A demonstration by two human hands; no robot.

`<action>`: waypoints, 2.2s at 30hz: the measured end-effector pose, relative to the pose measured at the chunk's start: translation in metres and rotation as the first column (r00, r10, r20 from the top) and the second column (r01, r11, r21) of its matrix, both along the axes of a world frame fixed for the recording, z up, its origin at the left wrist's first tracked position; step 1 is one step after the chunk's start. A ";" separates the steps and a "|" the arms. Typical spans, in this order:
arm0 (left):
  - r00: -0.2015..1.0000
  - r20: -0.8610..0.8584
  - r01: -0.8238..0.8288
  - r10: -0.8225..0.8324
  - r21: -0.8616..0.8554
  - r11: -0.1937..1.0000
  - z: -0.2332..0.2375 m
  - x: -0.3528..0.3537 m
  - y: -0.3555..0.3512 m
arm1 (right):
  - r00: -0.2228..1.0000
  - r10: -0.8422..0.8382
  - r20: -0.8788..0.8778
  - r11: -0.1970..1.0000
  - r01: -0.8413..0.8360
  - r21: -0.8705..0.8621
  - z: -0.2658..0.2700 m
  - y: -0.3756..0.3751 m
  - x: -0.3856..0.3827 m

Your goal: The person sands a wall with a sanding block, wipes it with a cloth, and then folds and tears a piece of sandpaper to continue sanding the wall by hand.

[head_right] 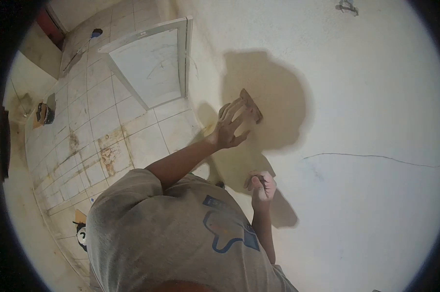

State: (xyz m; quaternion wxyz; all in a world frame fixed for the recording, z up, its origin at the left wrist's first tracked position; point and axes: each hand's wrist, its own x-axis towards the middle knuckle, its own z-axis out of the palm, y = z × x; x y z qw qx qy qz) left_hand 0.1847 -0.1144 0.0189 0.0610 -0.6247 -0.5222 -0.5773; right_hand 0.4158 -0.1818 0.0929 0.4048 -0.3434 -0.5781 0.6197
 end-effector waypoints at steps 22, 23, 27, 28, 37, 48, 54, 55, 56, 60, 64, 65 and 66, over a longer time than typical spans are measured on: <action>0.976 0.074 0.213 -0.203 -0.160 0.964 -0.090 -0.039 0.030 | 0.970 -0.217 -0.111 0.976 0.217 -0.014 -0.033 -0.020 -0.068; 0.982 0.125 0.167 -0.141 -0.237 0.957 -0.113 -0.049 0.033 | 0.972 -0.215 -0.093 0.977 0.213 -0.031 -0.032 -0.024 -0.072; 0.922 0.384 0.071 0.050 -0.293 0.954 -0.106 -0.086 0.058 | 0.975 -0.222 0.001 0.971 0.222 -0.091 -0.015 -0.034 -0.075; 0.916 0.377 -0.016 0.136 -0.306 0.952 -0.104 -0.105 0.081 | 0.974 -0.223 0.024 0.969 0.225 -0.102 -0.013 -0.033 -0.075; 0.871 0.476 -0.029 0.122 -0.198 0.980 -0.064 -0.101 0.109 | 0.938 -0.236 0.253 0.949 0.279 -0.148 -0.014 -0.008 -0.094; 0.850 0.457 -0.005 0.261 -0.489 0.872 -0.090 -0.218 0.203 | 0.920 -0.313 0.236 0.946 0.323 -0.005 -0.024 0.020 -0.125; 0.775 0.631 0.238 -0.024 -0.257 0.937 -0.030 -0.057 0.046 | 0.963 -0.170 0.207 0.980 0.188 -0.070 -0.025 0.023 -0.149; 0.803 0.596 0.188 -0.002 -0.251 0.950 -0.041 -0.055 0.048 | 0.968 -0.133 0.211 0.985 0.153 -0.081 -0.022 0.024 -0.151; 0.831 0.555 0.129 0.028 -0.241 0.962 -0.054 -0.061 0.059 | 0.974 -0.122 0.191 0.988 0.138 -0.073 -0.021 0.027 -0.152; 0.677 0.703 0.068 0.218 -0.355 0.932 -0.070 -0.173 0.171 | 0.968 -0.159 0.192 0.986 0.166 -0.018 -0.009 0.043 -0.139; 0.694 0.684 0.013 0.224 -0.323 0.946 -0.053 -0.199 0.177 | 0.934 -0.162 0.317 0.980 0.114 0.166 0.008 0.064 -0.122; 0.732 0.636 -0.021 0.244 -0.338 0.941 -0.055 -0.176 0.165 | 0.927 -0.142 0.348 0.976 0.073 0.204 0.011 0.064 -0.122; 0.750 0.619 -0.011 0.235 -0.343 0.939 -0.051 -0.128 0.126 | 0.920 -0.123 0.373 0.969 0.030 0.244 0.011 0.063 -0.126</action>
